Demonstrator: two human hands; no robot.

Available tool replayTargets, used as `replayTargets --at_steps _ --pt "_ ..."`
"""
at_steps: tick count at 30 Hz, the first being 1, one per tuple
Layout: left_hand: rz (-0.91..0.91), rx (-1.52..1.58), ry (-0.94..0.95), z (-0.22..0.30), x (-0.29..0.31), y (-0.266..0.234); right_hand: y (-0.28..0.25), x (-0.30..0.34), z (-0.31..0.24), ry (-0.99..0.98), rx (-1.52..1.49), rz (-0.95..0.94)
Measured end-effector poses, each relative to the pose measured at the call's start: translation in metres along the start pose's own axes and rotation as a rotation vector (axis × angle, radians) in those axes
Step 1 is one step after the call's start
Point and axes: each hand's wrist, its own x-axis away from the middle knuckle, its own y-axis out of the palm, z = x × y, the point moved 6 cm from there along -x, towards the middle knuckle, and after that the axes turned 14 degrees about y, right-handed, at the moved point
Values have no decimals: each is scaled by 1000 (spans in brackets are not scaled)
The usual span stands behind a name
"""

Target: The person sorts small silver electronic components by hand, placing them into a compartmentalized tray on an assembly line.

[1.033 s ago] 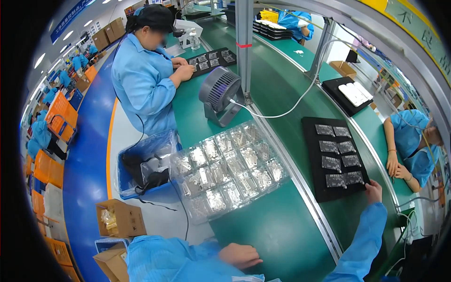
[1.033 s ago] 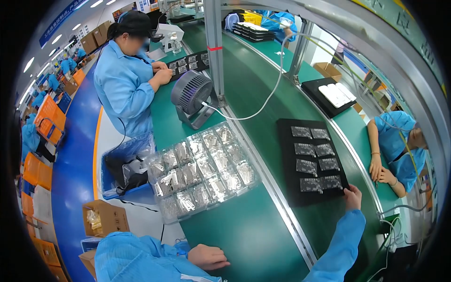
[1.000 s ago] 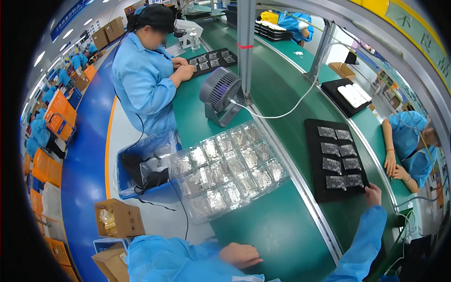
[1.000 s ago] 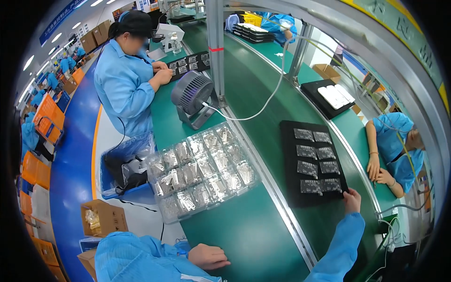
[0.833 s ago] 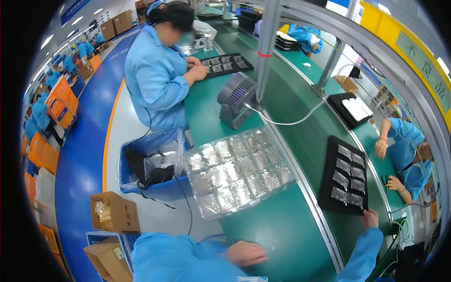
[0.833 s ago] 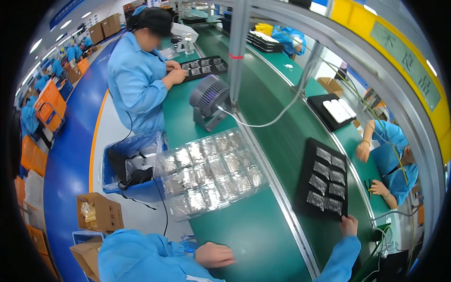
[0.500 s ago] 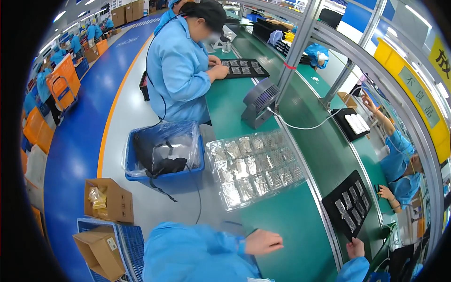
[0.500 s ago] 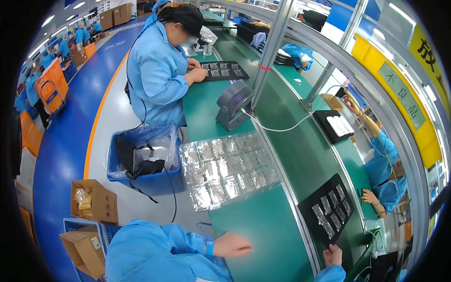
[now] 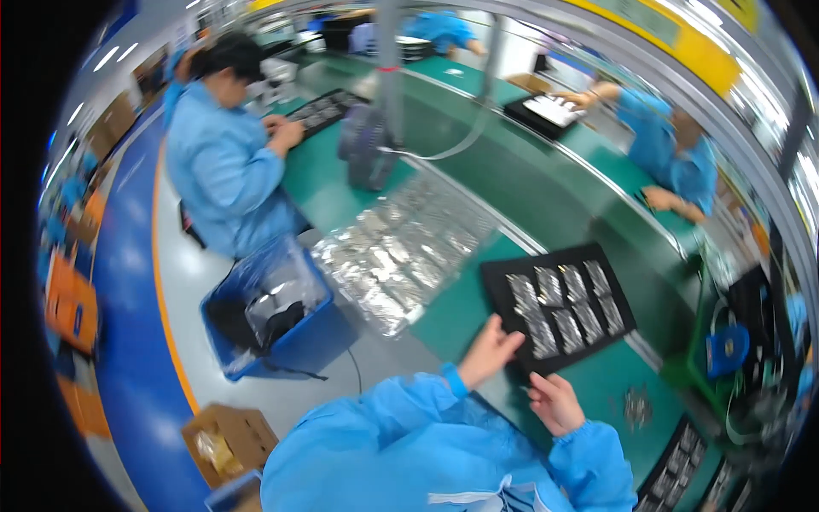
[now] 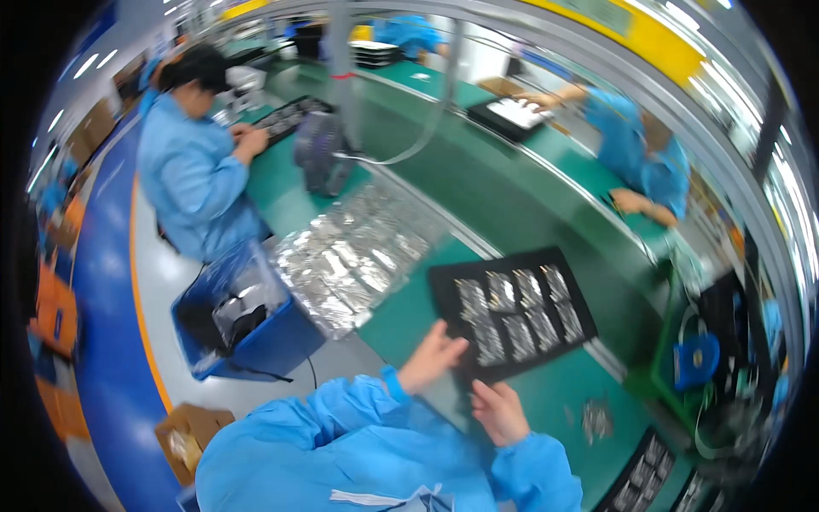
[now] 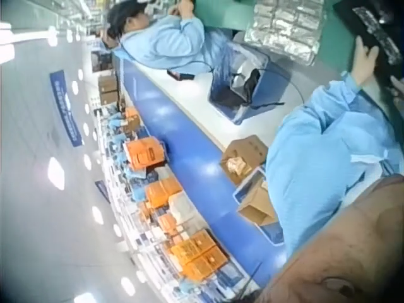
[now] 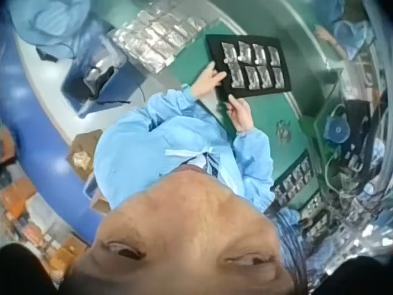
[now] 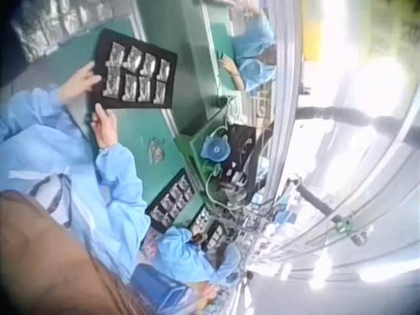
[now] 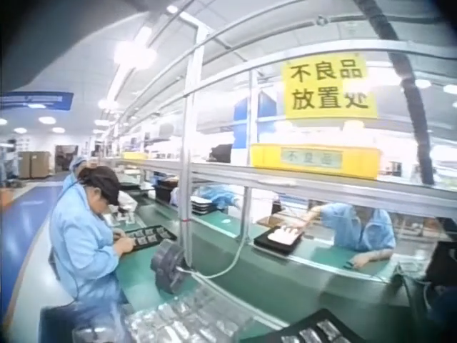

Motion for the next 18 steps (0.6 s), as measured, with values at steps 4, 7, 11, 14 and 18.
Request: replayTargets --at_steps 4,7,11,14,18 --pt "7 -141 133 18 -23 -35 26 -6 -6 -3 244 -94" --pt "-84 -214 272 50 -35 -50 16 8 -16 -140 427 -206" --pt "-277 -380 151 100 -56 -67 -31 37 -42 -348 511 -39" --pt "-276 -349 94 119 -66 -71 -93 56 -64 -541 454 230" --pt "-344 -534 82 128 -82 -81 -187 72 -82 -687 395 695"
